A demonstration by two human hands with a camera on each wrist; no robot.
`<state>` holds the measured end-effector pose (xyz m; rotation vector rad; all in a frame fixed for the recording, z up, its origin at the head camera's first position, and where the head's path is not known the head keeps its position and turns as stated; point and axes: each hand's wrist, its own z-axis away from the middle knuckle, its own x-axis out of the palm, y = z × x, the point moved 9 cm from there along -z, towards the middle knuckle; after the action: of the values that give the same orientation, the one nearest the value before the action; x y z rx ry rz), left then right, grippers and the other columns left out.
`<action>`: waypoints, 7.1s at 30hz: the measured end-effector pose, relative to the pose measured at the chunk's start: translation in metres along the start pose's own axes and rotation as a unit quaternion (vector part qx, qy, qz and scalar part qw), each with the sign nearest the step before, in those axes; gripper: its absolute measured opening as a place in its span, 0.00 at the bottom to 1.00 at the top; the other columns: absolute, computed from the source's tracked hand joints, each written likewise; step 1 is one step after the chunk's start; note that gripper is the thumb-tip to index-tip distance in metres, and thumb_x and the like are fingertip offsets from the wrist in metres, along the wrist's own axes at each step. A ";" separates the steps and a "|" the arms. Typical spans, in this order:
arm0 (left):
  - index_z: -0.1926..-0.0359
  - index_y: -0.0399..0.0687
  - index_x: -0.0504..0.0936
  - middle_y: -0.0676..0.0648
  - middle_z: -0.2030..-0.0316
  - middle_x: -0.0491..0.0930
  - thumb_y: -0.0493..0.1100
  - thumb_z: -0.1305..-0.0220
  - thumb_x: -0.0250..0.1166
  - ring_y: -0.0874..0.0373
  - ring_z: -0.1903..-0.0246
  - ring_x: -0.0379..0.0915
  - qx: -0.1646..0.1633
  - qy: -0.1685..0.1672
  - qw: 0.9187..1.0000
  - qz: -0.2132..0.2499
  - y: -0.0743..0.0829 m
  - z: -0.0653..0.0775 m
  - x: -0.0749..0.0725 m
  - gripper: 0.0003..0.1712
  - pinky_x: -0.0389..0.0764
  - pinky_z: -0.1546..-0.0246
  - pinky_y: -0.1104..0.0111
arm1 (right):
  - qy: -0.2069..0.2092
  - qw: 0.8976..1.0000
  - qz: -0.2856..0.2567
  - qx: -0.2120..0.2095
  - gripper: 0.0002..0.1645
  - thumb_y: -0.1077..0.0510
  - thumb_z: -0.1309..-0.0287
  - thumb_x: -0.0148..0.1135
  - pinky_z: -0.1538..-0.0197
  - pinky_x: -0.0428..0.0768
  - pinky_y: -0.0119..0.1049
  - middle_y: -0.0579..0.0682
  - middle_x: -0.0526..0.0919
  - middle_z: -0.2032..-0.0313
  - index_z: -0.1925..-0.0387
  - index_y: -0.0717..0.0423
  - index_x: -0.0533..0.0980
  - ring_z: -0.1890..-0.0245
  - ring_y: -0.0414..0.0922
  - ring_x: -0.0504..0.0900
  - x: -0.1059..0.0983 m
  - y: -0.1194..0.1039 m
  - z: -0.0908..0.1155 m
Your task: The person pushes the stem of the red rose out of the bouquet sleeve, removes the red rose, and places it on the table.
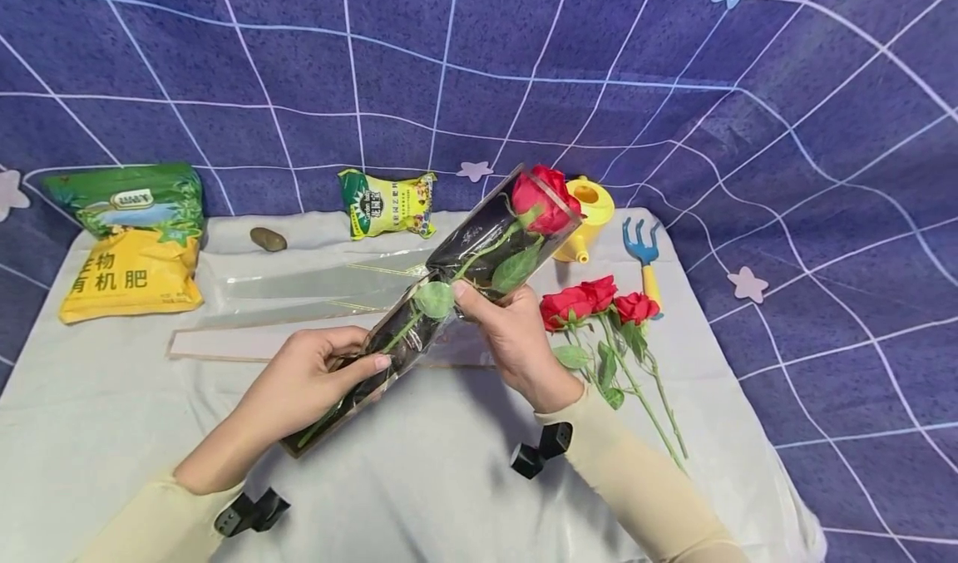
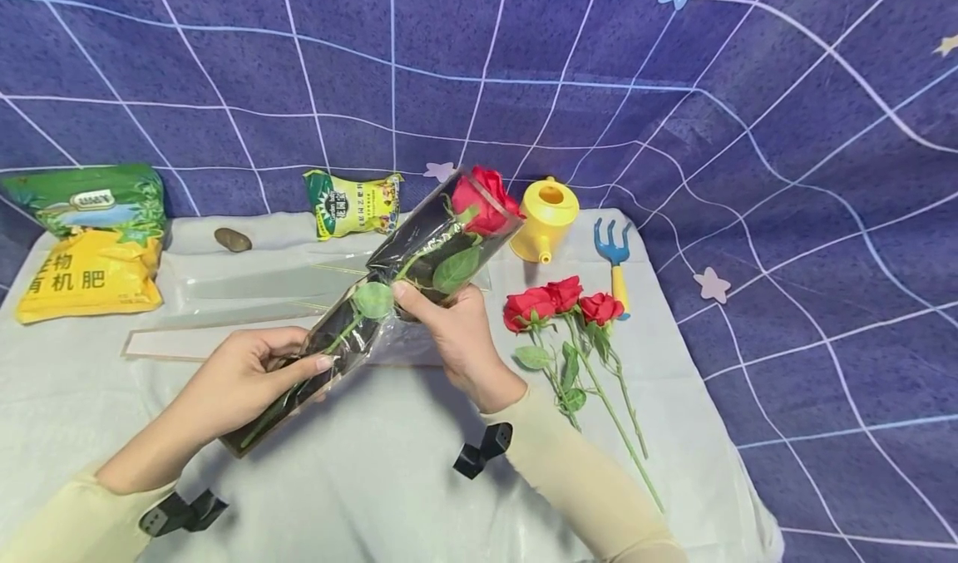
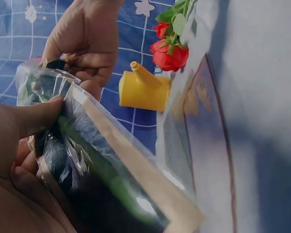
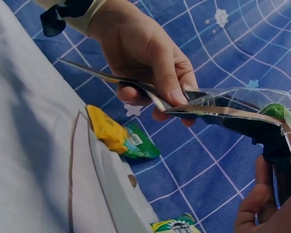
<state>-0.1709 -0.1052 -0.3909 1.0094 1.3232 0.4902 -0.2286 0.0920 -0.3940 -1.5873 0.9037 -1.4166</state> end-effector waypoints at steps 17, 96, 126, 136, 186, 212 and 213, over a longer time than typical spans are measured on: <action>0.78 0.62 0.76 0.61 0.87 0.56 0.61 0.42 0.62 0.66 0.86 0.52 -0.014 -0.018 0.998 -0.063 -0.004 0.007 -0.008 0.15 0.59 0.85 0.71 | 0.044 0.995 -0.071 -0.060 0.30 0.68 0.51 0.68 0.48 0.73 0.42 0.55 0.76 0.51 0.45 0.56 0.69 0.53 0.47 0.76 -0.027 -0.033 -0.016; 0.80 0.61 0.75 0.58 0.87 0.62 0.60 0.41 0.62 0.63 0.85 0.58 -0.014 -0.036 0.999 -0.031 0.004 0.000 0.005 0.16 0.63 0.83 0.70 | 0.061 0.987 -0.113 -0.101 0.27 0.67 0.48 0.67 0.49 0.75 0.43 0.59 0.76 0.50 0.45 0.61 0.71 0.54 0.48 0.78 -0.029 -0.041 -0.012; 0.67 0.66 0.79 0.61 0.75 0.75 0.58 0.42 0.64 0.64 0.77 0.67 0.002 -0.035 0.998 -0.054 -0.015 0.010 -0.007 0.07 0.69 0.75 0.70 | 0.042 0.996 -0.059 -0.043 0.27 0.64 0.48 0.68 0.47 0.72 0.44 0.58 0.77 0.50 0.45 0.59 0.72 0.54 0.49 0.78 -0.035 -0.031 -0.012; 0.60 0.68 0.79 0.60 0.68 0.77 0.60 0.42 0.64 0.63 0.71 0.70 0.007 -0.034 0.999 -0.025 0.001 -0.002 0.005 0.11 0.72 0.70 0.68 | 0.034 0.997 -0.060 -0.042 0.28 0.65 0.49 0.69 0.50 0.75 0.44 0.60 0.76 0.49 0.46 0.60 0.71 0.54 0.50 0.79 -0.018 -0.014 -0.001; 0.70 0.66 0.80 0.60 0.75 0.76 0.60 0.43 0.64 0.62 0.80 0.66 -0.009 -0.024 0.999 -0.020 0.000 0.006 -0.002 0.08 0.69 0.78 0.69 | -0.025 0.971 -0.205 -0.118 0.43 0.34 0.41 0.54 0.45 0.69 0.45 0.61 0.69 0.42 0.37 0.61 0.63 0.47 0.52 0.72 -0.048 -0.046 -0.008; 0.61 0.62 0.83 0.60 0.65 0.82 0.52 0.43 0.67 0.62 0.68 0.76 0.000 -0.118 0.990 0.075 -0.011 0.021 0.011 0.09 0.76 0.66 0.69 | 0.019 0.943 -0.303 -0.139 0.22 0.62 0.50 0.69 0.58 0.77 0.35 0.56 0.78 0.59 0.54 0.60 0.71 0.61 0.47 0.77 -0.070 -0.061 -0.015; 0.61 0.61 0.83 0.59 0.66 0.83 0.52 0.42 0.67 0.61 0.69 0.76 -0.001 -0.127 0.988 0.082 -0.011 0.021 0.013 0.08 0.76 0.67 0.68 | 0.010 0.942 -0.308 -0.136 0.21 0.62 0.49 0.68 0.57 0.77 0.36 0.55 0.78 0.58 0.54 0.60 0.71 0.60 0.47 0.77 -0.068 -0.062 -0.015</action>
<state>-0.1510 -0.1077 -0.4085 1.1458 1.0180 0.4691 -0.2512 0.1780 -0.3660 -2.1964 0.6541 -1.7836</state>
